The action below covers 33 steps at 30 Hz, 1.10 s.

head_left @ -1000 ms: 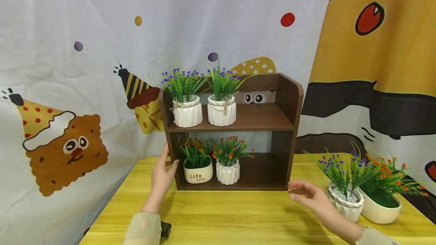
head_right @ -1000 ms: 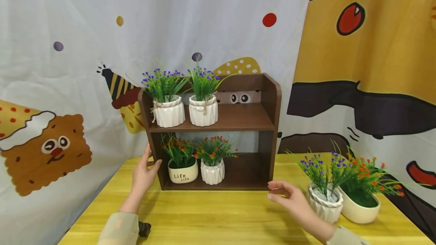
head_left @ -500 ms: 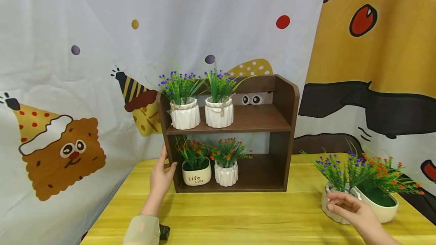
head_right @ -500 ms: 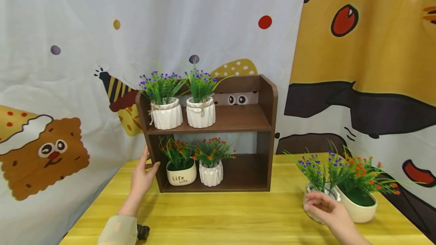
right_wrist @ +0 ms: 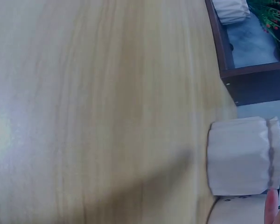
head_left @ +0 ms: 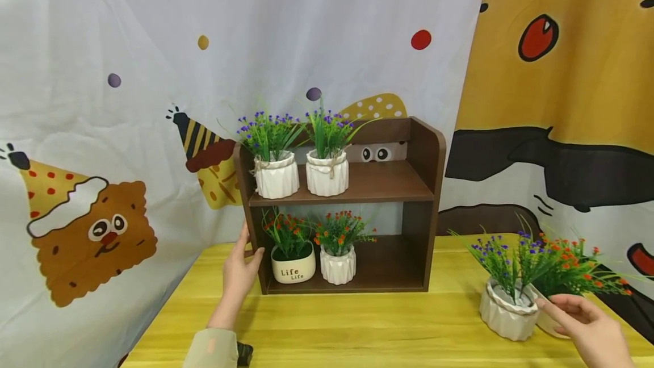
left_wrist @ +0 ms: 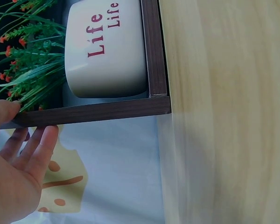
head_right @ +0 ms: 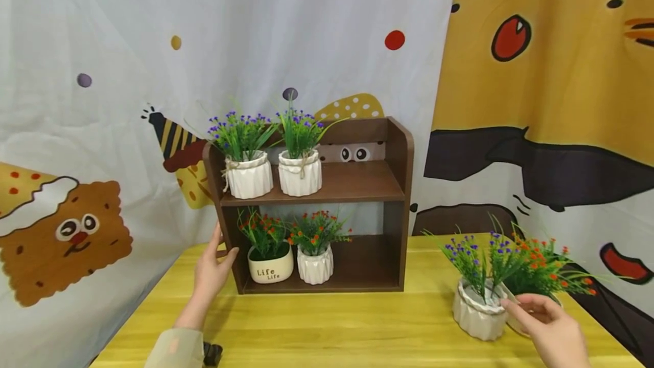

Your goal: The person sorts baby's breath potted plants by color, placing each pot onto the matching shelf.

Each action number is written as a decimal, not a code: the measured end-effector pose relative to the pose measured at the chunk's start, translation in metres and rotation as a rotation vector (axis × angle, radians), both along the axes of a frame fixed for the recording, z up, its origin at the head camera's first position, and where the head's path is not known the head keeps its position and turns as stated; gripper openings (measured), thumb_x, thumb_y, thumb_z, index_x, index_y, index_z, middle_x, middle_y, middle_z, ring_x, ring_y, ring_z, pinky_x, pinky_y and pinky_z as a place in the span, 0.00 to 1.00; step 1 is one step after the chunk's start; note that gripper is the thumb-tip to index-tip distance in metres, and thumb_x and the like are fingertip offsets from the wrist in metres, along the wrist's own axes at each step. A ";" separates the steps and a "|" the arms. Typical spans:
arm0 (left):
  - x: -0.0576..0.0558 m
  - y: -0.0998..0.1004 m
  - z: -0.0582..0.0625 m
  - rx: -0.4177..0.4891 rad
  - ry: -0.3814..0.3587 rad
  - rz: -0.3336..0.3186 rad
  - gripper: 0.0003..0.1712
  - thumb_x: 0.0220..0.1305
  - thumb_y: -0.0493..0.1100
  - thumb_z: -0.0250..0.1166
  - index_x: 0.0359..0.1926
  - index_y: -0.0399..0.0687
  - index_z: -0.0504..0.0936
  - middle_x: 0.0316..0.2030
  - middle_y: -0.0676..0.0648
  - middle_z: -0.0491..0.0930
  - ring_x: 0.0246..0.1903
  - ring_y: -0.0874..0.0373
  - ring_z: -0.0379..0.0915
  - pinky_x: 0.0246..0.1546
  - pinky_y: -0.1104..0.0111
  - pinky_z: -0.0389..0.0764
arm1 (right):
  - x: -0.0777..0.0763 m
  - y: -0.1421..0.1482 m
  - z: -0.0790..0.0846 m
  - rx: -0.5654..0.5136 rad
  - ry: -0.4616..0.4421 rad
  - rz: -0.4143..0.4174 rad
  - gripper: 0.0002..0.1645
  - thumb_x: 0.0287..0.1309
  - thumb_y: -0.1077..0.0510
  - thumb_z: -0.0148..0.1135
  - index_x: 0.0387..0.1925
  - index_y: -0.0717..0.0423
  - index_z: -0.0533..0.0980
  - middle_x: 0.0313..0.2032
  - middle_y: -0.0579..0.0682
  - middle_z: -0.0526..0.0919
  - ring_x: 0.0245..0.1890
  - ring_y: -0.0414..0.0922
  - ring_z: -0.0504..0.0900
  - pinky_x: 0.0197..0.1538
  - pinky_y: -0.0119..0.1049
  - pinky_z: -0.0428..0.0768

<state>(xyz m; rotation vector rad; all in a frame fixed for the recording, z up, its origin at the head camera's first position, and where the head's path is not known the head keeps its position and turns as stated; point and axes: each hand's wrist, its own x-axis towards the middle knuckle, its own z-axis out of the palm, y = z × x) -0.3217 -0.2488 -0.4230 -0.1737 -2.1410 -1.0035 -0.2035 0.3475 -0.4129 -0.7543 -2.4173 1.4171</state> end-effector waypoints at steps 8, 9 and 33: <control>-0.002 -0.001 -0.002 -0.002 0.022 -0.004 0.49 0.58 0.32 0.69 0.75 0.59 0.56 0.56 0.35 0.77 0.37 0.40 0.82 0.34 0.49 0.83 | -0.011 -0.004 -0.013 -0.065 -0.009 0.013 0.59 0.60 0.36 0.60 0.71 0.74 0.45 0.63 0.77 0.55 0.60 0.72 0.60 0.54 0.62 0.71; -0.002 -0.001 -0.002 -0.002 0.019 -0.005 0.49 0.58 0.32 0.69 0.75 0.59 0.56 0.56 0.35 0.77 0.37 0.40 0.82 0.34 0.49 0.83 | -0.013 -0.005 -0.013 -0.076 -0.010 0.028 0.61 0.60 0.36 0.60 0.71 0.74 0.43 0.64 0.77 0.53 0.61 0.72 0.58 0.55 0.63 0.70; -0.001 -0.001 0.000 0.000 0.015 -0.005 0.50 0.58 0.32 0.69 0.76 0.61 0.55 0.54 0.35 0.78 0.37 0.40 0.82 0.36 0.49 0.82 | -0.049 -0.005 -0.030 -0.012 -0.121 0.291 0.77 0.56 0.32 0.62 0.68 0.72 0.19 0.67 0.77 0.23 0.67 0.76 0.34 0.62 0.69 0.56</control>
